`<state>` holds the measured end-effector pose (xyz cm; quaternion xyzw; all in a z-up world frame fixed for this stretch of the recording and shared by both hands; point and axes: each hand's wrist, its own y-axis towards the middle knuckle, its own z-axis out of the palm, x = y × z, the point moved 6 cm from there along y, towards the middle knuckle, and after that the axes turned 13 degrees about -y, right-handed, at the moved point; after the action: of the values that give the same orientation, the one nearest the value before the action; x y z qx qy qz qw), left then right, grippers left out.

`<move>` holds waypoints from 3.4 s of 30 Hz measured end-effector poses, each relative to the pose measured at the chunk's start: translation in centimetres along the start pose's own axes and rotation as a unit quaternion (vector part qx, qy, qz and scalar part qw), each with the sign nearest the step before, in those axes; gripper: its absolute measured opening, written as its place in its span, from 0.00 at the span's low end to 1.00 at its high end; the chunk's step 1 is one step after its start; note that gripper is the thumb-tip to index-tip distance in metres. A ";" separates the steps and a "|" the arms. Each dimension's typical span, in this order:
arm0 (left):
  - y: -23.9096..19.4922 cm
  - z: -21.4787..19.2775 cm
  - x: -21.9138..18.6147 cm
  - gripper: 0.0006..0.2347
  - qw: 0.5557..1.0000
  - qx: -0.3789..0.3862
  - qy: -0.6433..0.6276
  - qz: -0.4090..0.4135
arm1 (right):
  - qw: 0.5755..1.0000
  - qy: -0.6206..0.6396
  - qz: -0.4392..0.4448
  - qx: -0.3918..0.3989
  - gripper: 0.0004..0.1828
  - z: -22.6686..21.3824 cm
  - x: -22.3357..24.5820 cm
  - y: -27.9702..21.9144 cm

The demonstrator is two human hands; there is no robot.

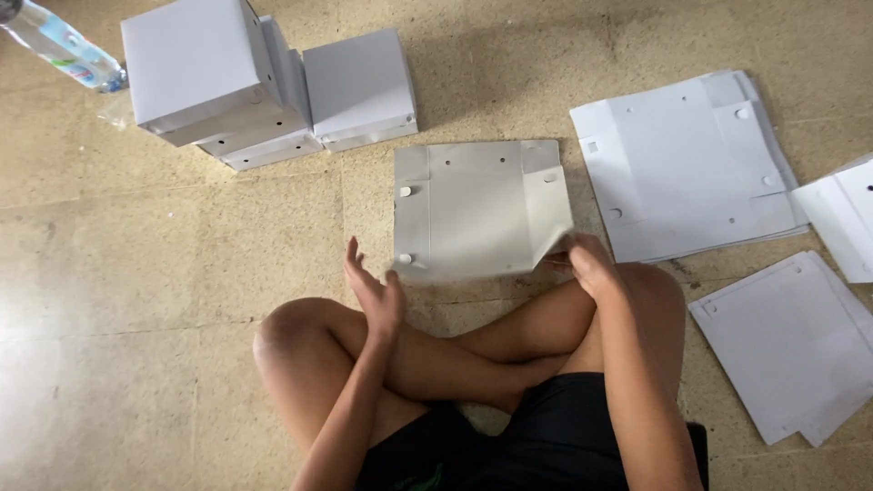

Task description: The person sits on the floor and assembles white cardboard boxes by hand. They fold the side flaps of the flat-packed box, tuck the tabs into slots to form the base, and then attach the lid to complete the assembly. The process is repeated for multiple boxes.

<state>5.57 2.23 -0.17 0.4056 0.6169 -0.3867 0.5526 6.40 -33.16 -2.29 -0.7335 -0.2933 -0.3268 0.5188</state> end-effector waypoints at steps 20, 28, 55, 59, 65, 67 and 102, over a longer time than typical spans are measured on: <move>-5.2 17.3 5.9 0.10 0.941 0.300 0.157 0.028 | 0.959 -0.280 -0.021 0.029 0.20 0.9 -2.0 3.8; -1.5 18.5 6.2 0.12 0.942 0.312 0.073 -0.102 | 0.967 -0.241 -0.058 0.053 0.17 2.7 -1.9 3.6; -2.4 17.9 6.7 0.14 0.933 0.279 -0.114 -0.196 | 0.985 -0.137 -0.090 0.047 0.19 2.8 -1.4 3.4; -2.5 17.8 6.2 0.14 0.934 0.281 -0.109 -0.191 | 0.985 -0.125 -0.099 0.059 0.19 3.2 -2.1 3.9; -2.8 18.0 5.9 0.14 0.934 0.284 -0.095 -0.194 | 0.984 -0.128 -0.108 0.057 0.22 3.8 -3.1 4.9; -3.1 18.3 6.7 0.14 0.931 0.286 -0.100 -0.205 | 0.982 -0.141 -0.112 0.049 0.22 3.7 -4.0 5.7; 10.2 29.8 4.5 0.14 0.933 0.277 0.220 -0.057 | 0.877 -0.417 -0.222 -0.090 0.17 5.2 -0.6 6.9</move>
<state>25.72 -21.22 -7.68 0.5820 0.6135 -0.4740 0.2454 12.26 -30.28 -7.97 -0.7608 -0.6071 -0.1222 0.1943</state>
